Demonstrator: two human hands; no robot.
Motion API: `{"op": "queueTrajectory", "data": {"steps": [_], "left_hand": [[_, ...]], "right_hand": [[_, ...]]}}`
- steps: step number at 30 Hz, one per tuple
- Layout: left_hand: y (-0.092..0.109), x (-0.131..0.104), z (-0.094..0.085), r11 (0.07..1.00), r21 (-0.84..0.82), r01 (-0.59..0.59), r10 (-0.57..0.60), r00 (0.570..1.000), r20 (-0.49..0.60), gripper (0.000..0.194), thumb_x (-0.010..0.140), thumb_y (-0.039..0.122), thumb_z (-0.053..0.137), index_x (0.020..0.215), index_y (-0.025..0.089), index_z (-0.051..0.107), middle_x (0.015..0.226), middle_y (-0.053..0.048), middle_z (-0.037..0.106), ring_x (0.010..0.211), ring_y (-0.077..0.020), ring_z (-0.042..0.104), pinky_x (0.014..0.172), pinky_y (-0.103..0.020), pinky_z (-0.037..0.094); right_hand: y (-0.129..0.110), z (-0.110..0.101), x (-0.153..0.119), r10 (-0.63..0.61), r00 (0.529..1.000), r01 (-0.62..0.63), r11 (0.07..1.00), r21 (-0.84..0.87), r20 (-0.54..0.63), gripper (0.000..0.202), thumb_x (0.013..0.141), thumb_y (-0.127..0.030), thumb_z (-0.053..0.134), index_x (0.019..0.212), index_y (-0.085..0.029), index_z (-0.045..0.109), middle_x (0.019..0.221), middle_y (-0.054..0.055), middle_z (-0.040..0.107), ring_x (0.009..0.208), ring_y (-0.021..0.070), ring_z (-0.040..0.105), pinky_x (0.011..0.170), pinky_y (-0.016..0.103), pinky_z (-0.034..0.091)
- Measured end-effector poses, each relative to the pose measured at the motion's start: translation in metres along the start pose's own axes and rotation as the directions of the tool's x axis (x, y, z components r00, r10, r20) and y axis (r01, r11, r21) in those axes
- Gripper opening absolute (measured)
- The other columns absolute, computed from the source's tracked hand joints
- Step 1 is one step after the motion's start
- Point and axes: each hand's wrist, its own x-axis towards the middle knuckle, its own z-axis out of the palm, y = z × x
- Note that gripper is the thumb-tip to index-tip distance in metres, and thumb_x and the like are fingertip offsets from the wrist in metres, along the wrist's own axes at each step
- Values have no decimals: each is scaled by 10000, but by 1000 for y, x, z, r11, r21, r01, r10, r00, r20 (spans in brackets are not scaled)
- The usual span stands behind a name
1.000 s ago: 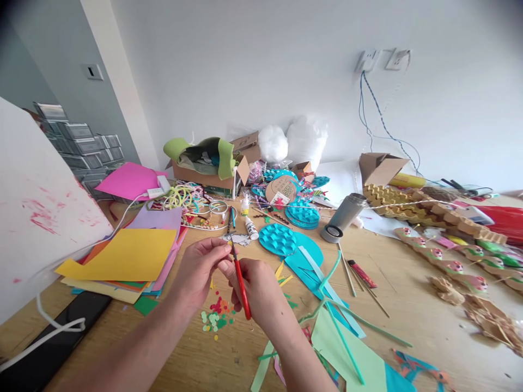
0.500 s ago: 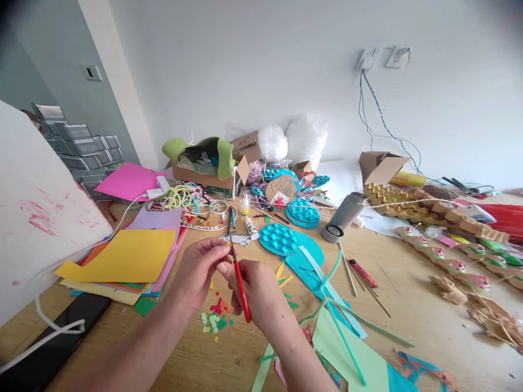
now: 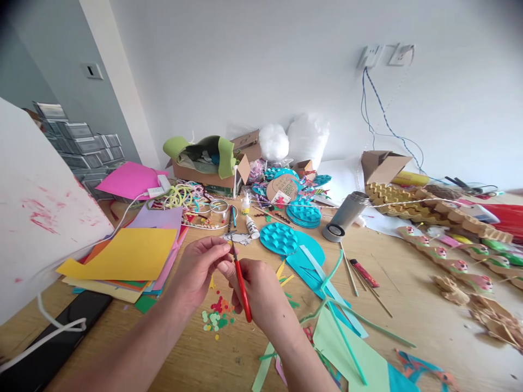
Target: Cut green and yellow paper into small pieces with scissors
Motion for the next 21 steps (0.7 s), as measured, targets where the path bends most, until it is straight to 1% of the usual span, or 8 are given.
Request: {"op": "queueTrajectory", "data": {"steps": [5,9,15,21], "left_hand": [[2,-1,0,1000,12,9,-9,1000,-5,126,609,248,709,618,139,647,527,-6,609,494,-106,527,514,-223,410],[3,-1,0,1000,7,-6,7,1000,-13,123,604,242,715,630,137,656,544,-8,611,522,-108,530,541,-227,420],[4,-1,0,999,24,-25,25,1000,3,97,629,224,695,624,140,647,531,11,582,528,-105,528,560,-229,423],[3,-1,1,999,24,-29,28,999,15,101,634,225,691,618,138,644,557,6,597,528,-105,535,563,-234,429]], "right_hand": [[-4,0,-2,32,999,-32,999,-13,1,512,813,-659,540,649,-174,512,457,-1,584,347,103,541,329,162,343],[-6,0,-2,23,1000,-23,999,-29,4,514,822,-656,529,644,-174,514,454,3,587,345,103,540,331,163,330],[-5,-1,-3,16,1000,-16,1000,-25,3,500,819,-645,546,649,-176,517,471,3,597,369,115,567,344,169,360],[-5,-1,-3,13,1000,-13,999,-41,-4,503,824,-645,538,648,-174,523,470,3,601,365,114,564,350,171,364]]}}
